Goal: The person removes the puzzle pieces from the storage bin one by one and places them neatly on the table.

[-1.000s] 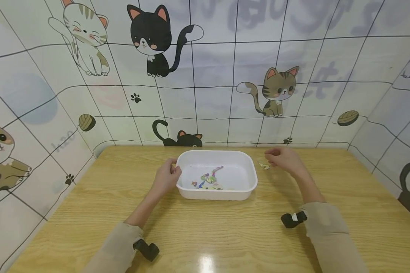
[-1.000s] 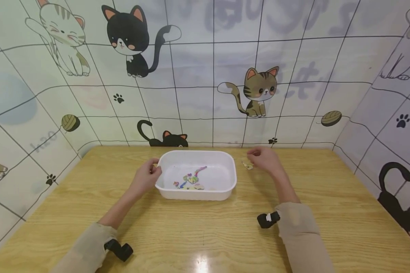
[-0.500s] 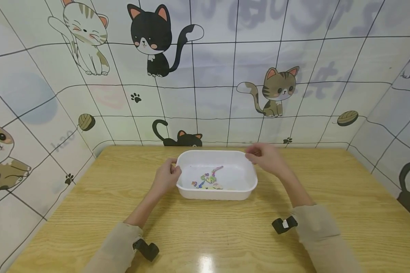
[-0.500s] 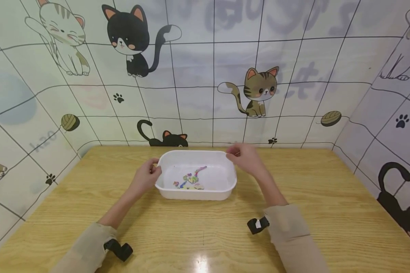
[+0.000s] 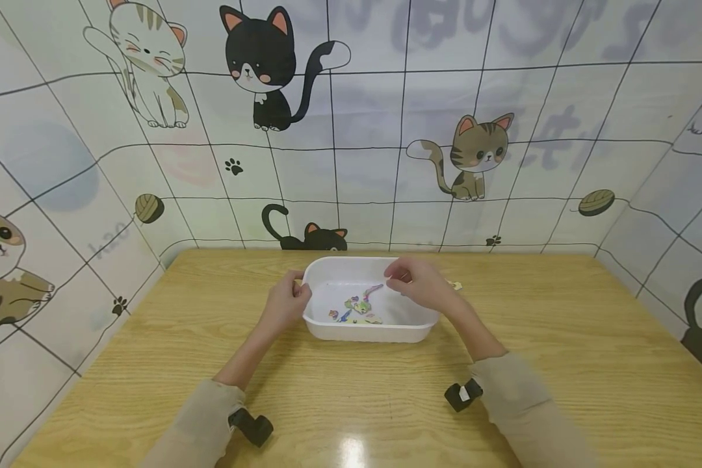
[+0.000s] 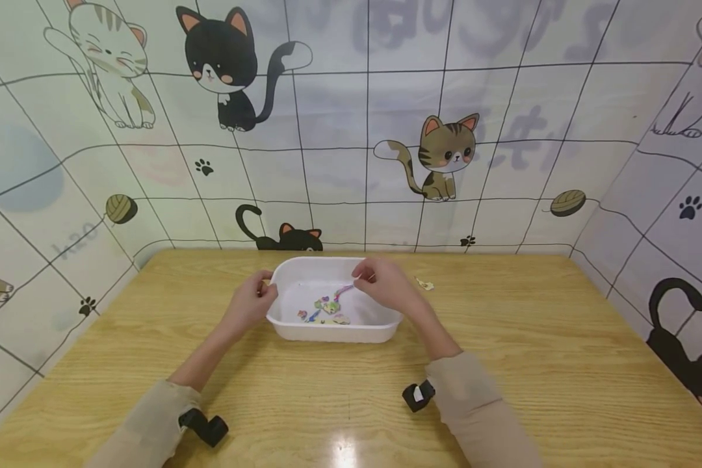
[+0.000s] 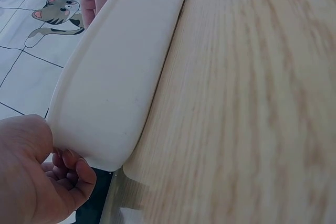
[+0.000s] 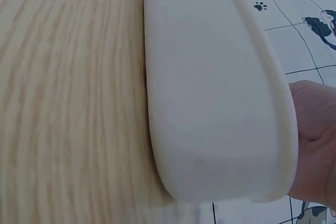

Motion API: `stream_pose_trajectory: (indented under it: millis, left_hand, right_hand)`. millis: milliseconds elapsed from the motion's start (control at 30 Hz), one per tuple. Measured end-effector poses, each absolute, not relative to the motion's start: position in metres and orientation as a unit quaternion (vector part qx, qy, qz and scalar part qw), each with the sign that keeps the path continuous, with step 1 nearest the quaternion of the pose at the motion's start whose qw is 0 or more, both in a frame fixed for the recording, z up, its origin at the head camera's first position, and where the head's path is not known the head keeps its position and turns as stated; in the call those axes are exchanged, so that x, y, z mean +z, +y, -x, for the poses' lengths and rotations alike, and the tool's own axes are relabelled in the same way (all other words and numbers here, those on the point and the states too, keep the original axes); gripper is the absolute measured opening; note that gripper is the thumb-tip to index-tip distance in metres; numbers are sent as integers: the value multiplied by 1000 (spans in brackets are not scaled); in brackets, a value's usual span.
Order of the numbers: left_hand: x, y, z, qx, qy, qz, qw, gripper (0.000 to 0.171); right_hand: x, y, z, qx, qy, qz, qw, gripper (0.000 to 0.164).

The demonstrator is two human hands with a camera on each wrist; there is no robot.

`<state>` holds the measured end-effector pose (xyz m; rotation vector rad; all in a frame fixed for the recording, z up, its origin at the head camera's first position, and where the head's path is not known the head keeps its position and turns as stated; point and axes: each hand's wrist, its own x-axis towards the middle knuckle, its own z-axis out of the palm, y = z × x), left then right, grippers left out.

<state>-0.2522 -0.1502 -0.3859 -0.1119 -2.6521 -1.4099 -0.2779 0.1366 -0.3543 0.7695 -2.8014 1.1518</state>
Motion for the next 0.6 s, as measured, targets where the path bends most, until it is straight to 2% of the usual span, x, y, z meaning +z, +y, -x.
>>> stream_pose_trajectory:
  millis: [600]
  left_hand:
    - [-388,-151,252,-473,-877,41,66,41]
  right_hand:
    - [-369,103,285,375,-894,-241,-50,14]
